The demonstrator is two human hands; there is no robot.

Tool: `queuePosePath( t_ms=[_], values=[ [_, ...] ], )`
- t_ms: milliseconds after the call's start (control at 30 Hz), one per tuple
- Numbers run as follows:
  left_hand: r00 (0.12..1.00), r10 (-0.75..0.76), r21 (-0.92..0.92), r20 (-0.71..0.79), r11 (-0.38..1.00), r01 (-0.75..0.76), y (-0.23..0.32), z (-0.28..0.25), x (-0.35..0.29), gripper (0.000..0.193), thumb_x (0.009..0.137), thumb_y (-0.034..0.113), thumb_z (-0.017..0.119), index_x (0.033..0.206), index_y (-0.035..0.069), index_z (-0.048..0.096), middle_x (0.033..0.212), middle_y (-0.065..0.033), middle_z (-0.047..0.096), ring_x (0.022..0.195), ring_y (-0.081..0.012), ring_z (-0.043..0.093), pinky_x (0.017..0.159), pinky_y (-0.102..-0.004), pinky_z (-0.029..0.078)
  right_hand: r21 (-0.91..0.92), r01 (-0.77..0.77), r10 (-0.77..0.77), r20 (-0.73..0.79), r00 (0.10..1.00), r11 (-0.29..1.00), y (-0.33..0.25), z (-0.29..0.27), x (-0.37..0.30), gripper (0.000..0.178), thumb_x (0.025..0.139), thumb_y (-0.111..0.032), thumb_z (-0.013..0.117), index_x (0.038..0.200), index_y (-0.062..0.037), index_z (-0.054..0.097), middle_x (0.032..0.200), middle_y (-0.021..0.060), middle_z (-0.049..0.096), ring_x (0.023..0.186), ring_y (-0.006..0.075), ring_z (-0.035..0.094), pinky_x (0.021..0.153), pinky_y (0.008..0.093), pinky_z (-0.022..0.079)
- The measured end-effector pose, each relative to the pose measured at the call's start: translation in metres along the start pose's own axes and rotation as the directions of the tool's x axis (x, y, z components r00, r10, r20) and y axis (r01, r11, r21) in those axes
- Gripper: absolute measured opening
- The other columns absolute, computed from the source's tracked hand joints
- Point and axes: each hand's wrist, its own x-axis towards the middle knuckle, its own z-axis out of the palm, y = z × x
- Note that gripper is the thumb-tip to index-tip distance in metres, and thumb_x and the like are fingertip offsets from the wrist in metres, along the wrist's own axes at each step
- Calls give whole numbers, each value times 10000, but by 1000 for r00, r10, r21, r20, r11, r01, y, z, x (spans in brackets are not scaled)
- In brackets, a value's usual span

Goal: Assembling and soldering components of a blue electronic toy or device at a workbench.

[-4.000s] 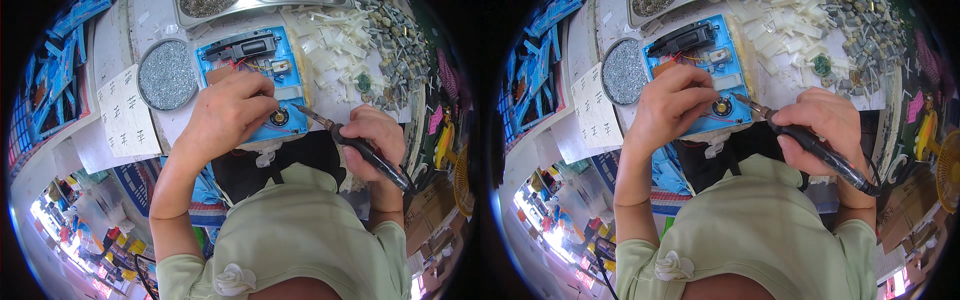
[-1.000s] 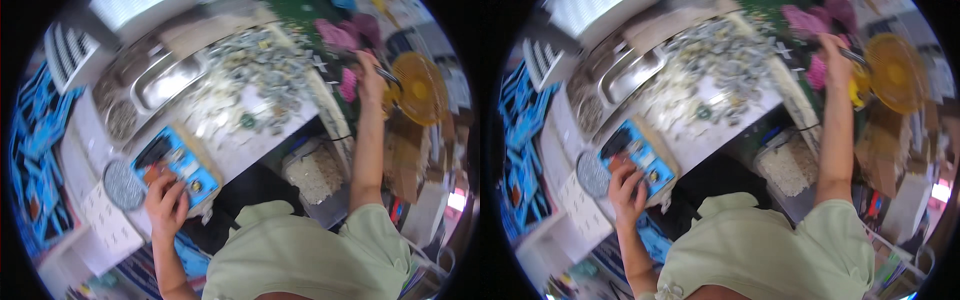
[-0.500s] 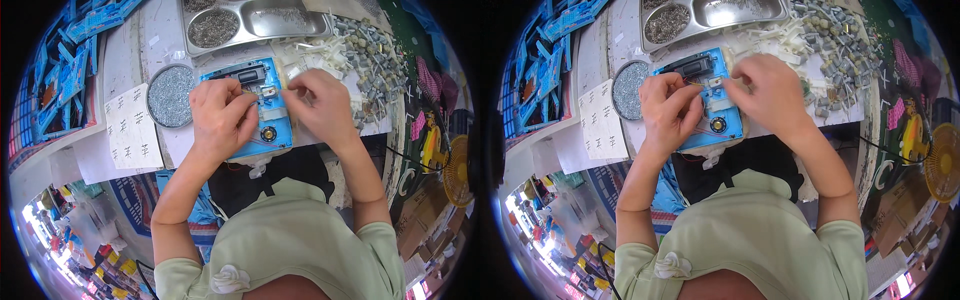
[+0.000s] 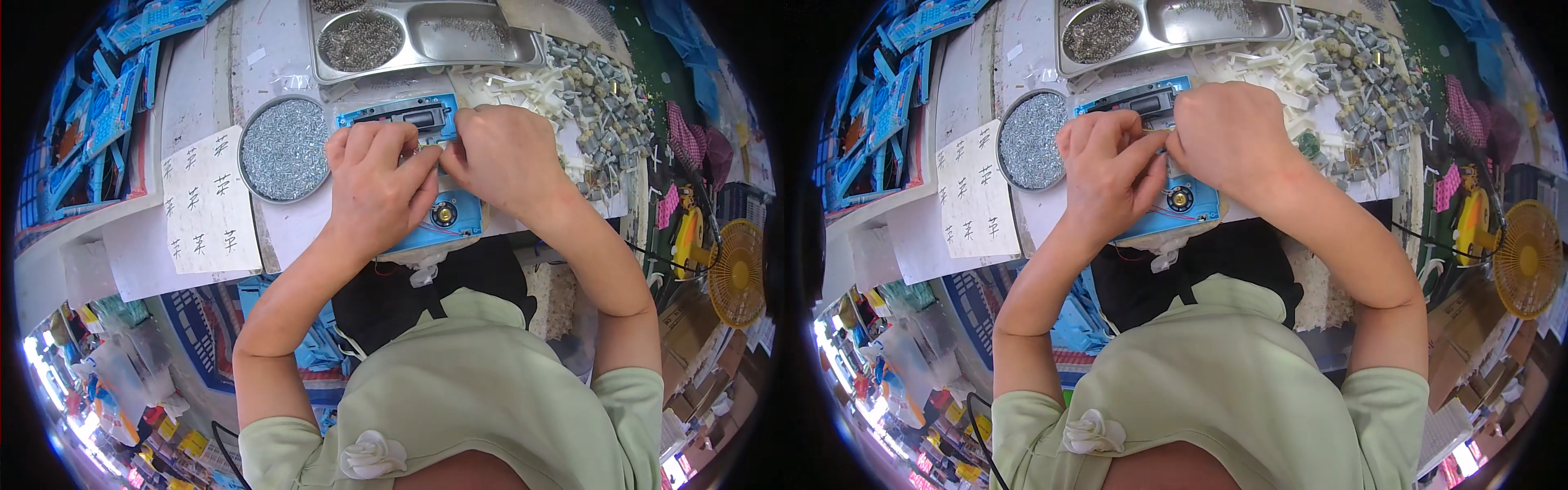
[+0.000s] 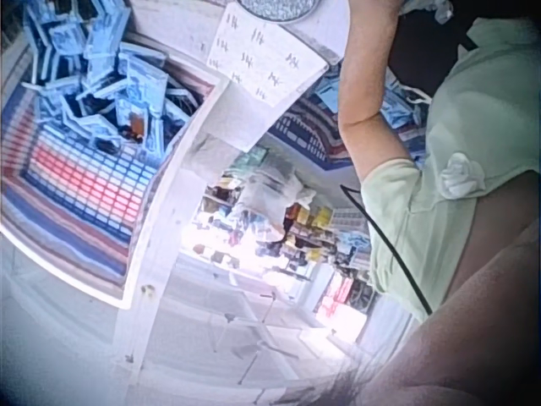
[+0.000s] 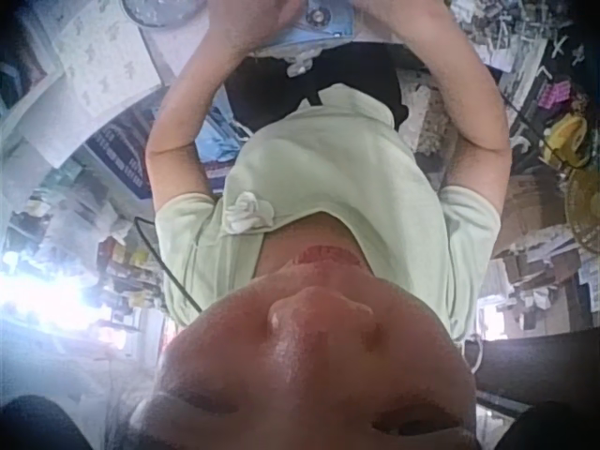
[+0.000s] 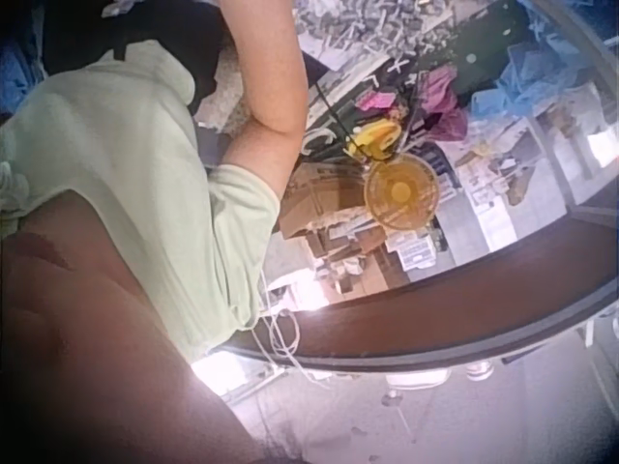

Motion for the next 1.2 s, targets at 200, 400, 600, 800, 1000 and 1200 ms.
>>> queuePosePath(
  t_ms=[200, 400, 600, 800, 1000, 1200],
  values=[
    [1000, -11, 45, 21, 999, 10, 2, 0, -5, 276, 731, 160, 773, 1006, 173, 796, 1007, -8, 606, 984, -240, 563, 917, -440, 357, 166, -89, 87, 20, 996, 982, 8, 4, -5, 236, 768, -251, 706, 731, -18, 711, 715, 180, 697, 698, 360, 704, 640, 451, 557],
    [999, -18, 14, 50, 1000, 18, 0, 2, -7, 268, 745, 185, 768, 1012, 180, 793, 1021, 0, 595, 1034, -242, 549, 947, -458, 329, 391, -316, 162, 378, 911, 864, 32, -4, 15, 299, 728, -315, 760, 734, -19, 722, 702, 182, 700, 715, 339, 710, 702, 442, 565],
    [1000, 3, 40, 16, 999, -4, 0, 5, -6, 240, 744, 157, 764, 982, 162, 797, 982, -9, 605, 968, -241, 564, 900, -440, 352, -104, 125, -106, 176, 979, 987, -4, -14, 18, 196, 723, -219, 739, 752, -26, 751, 778, 200, 719, 781, 375, 731, 723, 433, 586],
    [999, -22, -63, 33, 998, 24, -4, 5, -7, 242, 746, 185, 777, 985, 150, 770, 983, -12, 583, 980, -234, 564, 915, -443, 346, 292, -114, 1, 360, 933, 950, 29, -10, 25, 143, 811, -135, 733, 777, 3, 722, 739, 155, 725, 671, 265, 723, 591, 389, 576],
    [987, -126, -223, 97, 964, 145, -13, 1, 6, 338, 712, 184, 828, 1017, 119, 700, 1044, -72, 575, 938, -278, 592, 829, -436, 404, 618, -542, 106, 599, 794, 570, 49, -4, 21, 254, 839, -193, 805, 756, 26, 707, 685, 85, 708, 570, 126, 669, 527, 279, 546],
    [962, -75, -177, 262, 976, 125, -19, -8, 19, 277, 724, 159, 835, 948, 106, 680, 997, -78, 582, 882, -294, 606, 742, -422, 437, 694, -575, 46, 620, 783, 433, 53, 10, 18, 262, 854, -209, 820, 739, -11, 691, 659, 50, 690, 564, 106, 640, 523, 259, 508]
  ],
)
